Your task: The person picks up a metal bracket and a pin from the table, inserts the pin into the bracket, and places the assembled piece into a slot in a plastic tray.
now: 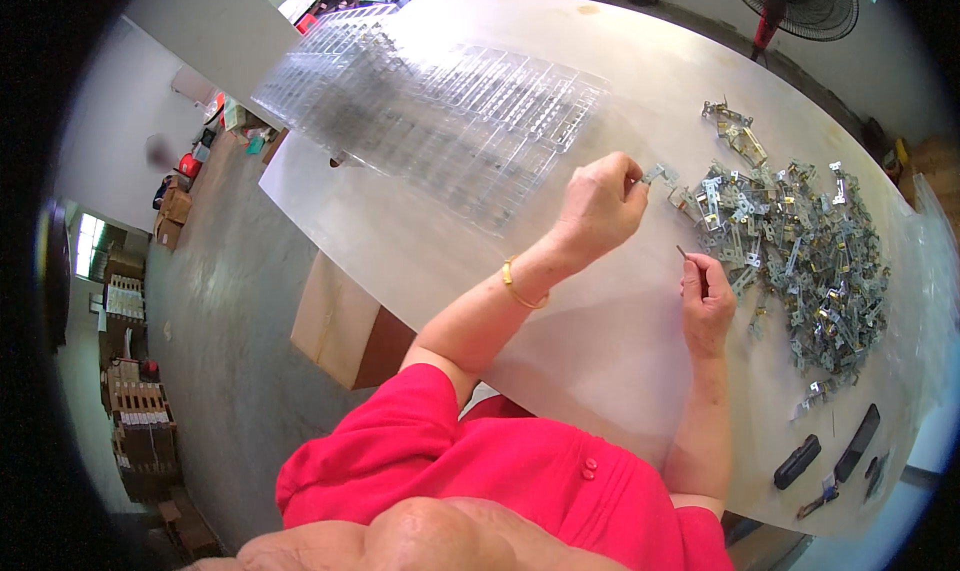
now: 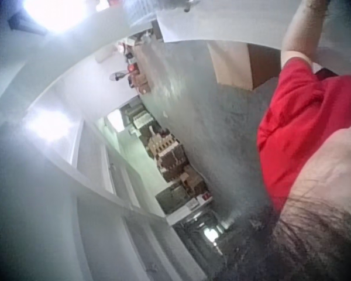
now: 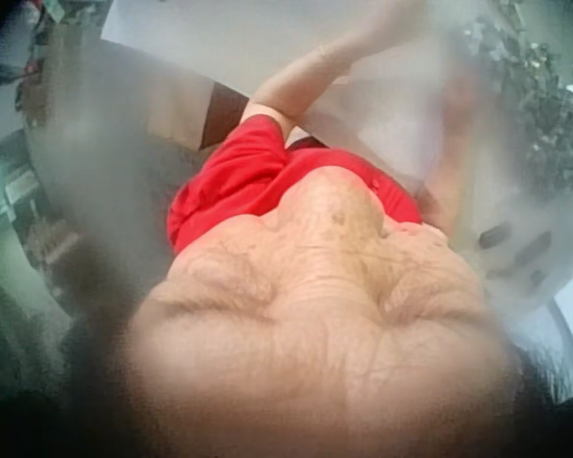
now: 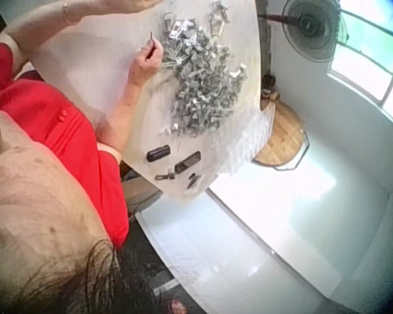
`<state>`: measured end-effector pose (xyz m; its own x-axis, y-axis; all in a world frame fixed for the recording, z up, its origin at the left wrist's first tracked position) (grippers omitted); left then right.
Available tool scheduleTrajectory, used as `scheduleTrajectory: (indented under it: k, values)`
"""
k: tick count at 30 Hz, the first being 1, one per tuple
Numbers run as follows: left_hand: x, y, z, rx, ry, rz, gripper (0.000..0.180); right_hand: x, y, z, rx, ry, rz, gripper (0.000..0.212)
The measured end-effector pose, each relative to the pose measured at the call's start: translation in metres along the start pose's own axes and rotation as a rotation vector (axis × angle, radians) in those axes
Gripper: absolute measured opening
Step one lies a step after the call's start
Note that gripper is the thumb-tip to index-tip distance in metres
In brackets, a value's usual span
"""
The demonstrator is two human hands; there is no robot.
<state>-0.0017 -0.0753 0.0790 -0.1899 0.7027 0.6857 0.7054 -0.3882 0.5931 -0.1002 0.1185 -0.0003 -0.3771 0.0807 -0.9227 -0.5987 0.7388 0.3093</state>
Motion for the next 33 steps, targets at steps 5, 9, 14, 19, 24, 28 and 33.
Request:
scheduleTrajectory:
  k: [5, 9, 14, 19, 24, 28, 33]
  values:
    - [-0.011, 0.073, -0.034, 0.031, 0.024, 0.102, 0.015, -0.006, 0.005, 0.0, 0.001, -0.002, 0.059, 0.009]
    - [-0.1, 0.15, -0.08, 0.141, 0.051, -0.129, 0.017, -0.007, 0.002, 0.0, 0.004, 0.063, 0.094, 0.008]
    - [-0.216, 0.239, -0.117, 0.265, 0.262, -0.407, 0.021, -0.008, 0.003, 0.0, 0.006, 0.065, 0.172, 0.006]
    - [-0.28, 0.273, -0.142, 0.239, 0.449, -0.532, 0.023, -0.009, 0.001, 0.001, 0.005, 0.104, 0.226, 0.006]
    - [-0.311, 0.267, -0.166, 0.161, 0.535, -0.667, 0.022, -0.009, 0.0, 0.001, 0.002, -0.008, 0.217, 0.005]
    - [-0.326, 0.252, -0.181, 0.073, 0.565, -0.74, 0.023, -0.011, 0.001, 0.001, 0.003, -0.013, 0.264, 0.005]
    - [-0.359, 0.252, -0.194, 0.066, 0.616, -0.73, 0.022, -0.013, 0.0, 0.0, 0.008, 0.014, 0.309, 0.005]
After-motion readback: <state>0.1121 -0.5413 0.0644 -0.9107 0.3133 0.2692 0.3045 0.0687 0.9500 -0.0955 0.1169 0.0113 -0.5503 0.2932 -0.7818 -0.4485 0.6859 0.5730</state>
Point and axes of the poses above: each hand's wrist, its own z-axis away from the middle knuckle, its own y-axis out of the back of the hand, x = y × z, the point moved 4 cm from there along -z, towards the middle knuckle, and after that the axes turned 5 degrees about -x, right-handed, at the moved point
